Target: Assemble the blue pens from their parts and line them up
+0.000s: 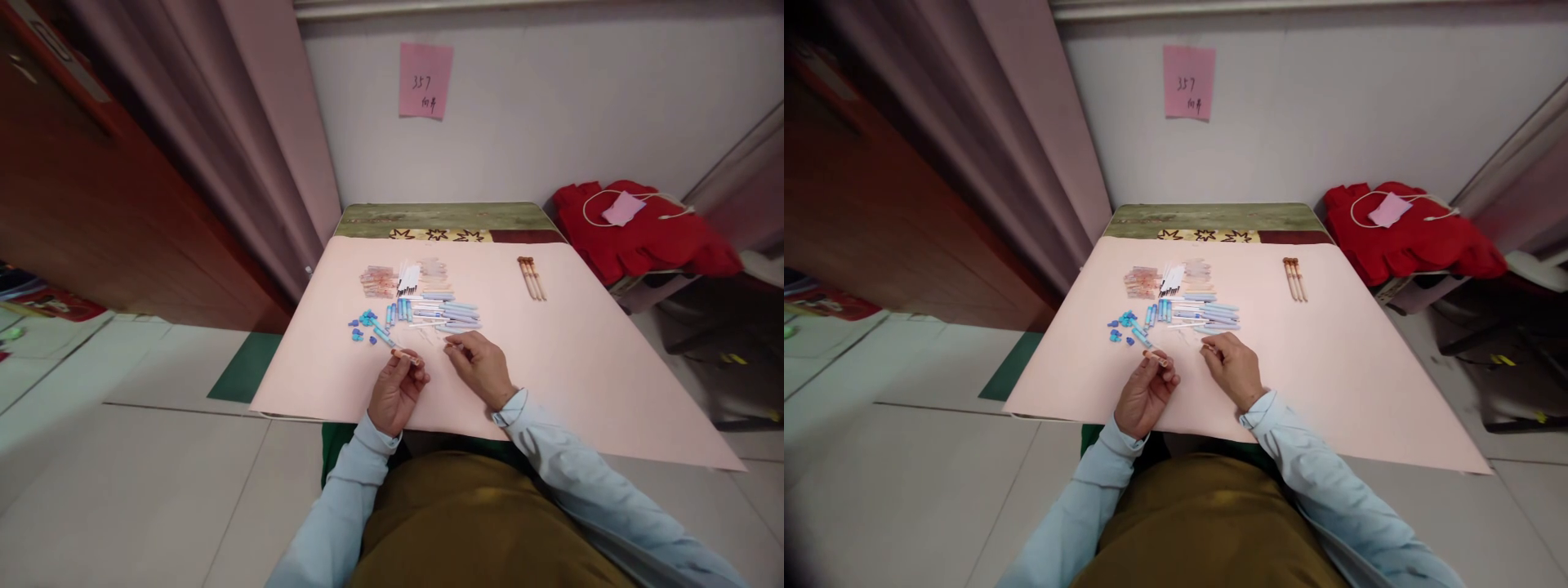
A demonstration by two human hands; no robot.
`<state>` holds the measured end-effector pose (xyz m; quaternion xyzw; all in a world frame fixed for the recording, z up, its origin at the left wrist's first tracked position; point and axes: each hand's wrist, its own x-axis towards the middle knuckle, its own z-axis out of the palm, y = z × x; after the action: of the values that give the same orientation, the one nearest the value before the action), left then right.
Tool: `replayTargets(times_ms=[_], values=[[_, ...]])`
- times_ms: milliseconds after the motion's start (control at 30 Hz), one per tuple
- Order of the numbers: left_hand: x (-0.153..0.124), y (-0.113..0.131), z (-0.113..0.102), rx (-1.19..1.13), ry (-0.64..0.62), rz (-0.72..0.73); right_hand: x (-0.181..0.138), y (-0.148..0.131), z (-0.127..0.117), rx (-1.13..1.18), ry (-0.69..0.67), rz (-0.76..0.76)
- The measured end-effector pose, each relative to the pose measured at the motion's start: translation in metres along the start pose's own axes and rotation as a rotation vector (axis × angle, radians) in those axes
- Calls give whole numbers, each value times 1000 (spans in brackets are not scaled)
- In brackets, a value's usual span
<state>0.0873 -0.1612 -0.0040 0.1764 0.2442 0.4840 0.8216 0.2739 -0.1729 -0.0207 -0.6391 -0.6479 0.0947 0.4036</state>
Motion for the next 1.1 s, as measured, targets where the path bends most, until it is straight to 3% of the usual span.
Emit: replayTargets(times_ms=[100,200,433,633,1100], values=[[0,0,0,-5,8,5,13,2,-7,36,20,47],[0,0,1,-11,14,14,46,11,-15,-37,40,112],[1,1,0,-9,21,29,127,38,-1,-368,-157,200],[1,0,-3,-7,20,29,137,48,14,-379,-185,197],[1,0,-2,-3,36,16,161,61,4,-374,-349,26]])
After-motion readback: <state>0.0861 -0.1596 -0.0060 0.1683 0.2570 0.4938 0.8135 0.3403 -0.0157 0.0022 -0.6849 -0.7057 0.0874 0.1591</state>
